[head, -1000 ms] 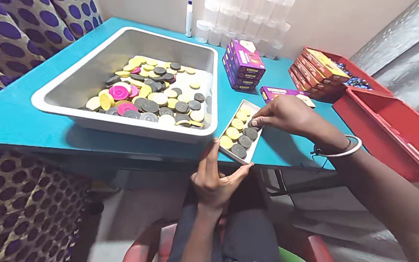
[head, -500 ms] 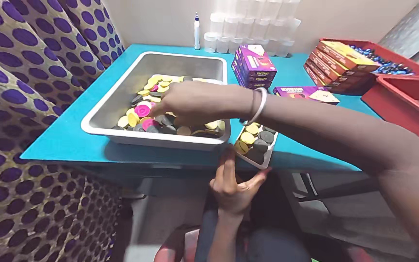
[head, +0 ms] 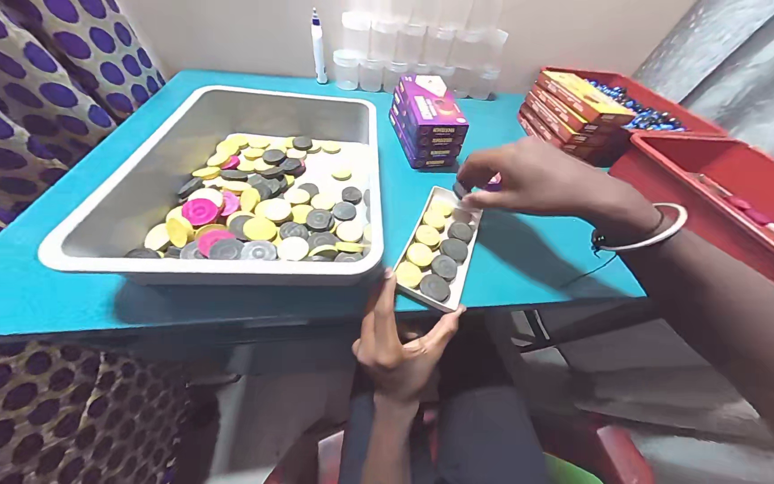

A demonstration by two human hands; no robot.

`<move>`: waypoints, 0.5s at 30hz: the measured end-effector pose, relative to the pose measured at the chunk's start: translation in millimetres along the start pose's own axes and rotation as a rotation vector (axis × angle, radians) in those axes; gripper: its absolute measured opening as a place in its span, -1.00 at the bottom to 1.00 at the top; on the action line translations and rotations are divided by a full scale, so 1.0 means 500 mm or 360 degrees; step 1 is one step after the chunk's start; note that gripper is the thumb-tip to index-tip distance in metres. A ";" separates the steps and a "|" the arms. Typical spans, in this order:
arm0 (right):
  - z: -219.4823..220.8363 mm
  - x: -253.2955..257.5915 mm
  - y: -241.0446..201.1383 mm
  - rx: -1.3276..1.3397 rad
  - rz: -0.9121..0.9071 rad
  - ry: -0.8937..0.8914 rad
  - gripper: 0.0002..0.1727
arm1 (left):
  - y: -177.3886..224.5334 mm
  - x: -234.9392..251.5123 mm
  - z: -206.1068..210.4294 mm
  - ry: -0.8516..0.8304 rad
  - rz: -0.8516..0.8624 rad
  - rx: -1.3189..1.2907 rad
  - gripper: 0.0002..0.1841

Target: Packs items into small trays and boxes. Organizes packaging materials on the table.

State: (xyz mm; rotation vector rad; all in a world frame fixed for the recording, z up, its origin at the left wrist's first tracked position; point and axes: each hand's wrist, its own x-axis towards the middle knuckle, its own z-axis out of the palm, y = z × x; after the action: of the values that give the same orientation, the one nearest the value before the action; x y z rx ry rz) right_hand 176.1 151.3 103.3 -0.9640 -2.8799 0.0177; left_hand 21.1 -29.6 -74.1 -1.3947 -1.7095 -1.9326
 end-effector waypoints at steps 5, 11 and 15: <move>0.032 -0.025 0.014 -0.0148 -0.0095 -0.0224 -0.72 | 0.003 0.002 0.000 -0.0002 0.0020 0.0044 -0.09; 0.014 -0.007 0.005 -0.0189 -0.0057 -0.0357 -0.79 | 0.004 0.002 0.000 -0.0012 0.0022 0.0053 -0.10; -0.004 0.029 -0.045 -0.0320 0.0000 0.0015 -0.71 | 0.006 0.000 0.005 0.0017 -0.0011 0.0054 -0.10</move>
State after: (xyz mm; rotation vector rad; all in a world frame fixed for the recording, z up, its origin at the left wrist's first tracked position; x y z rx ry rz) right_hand 151.1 141.9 107.7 -0.9922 -2.9154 -0.2807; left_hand 24.4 -28.3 -72.4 -1.3663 -1.7360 -1.9021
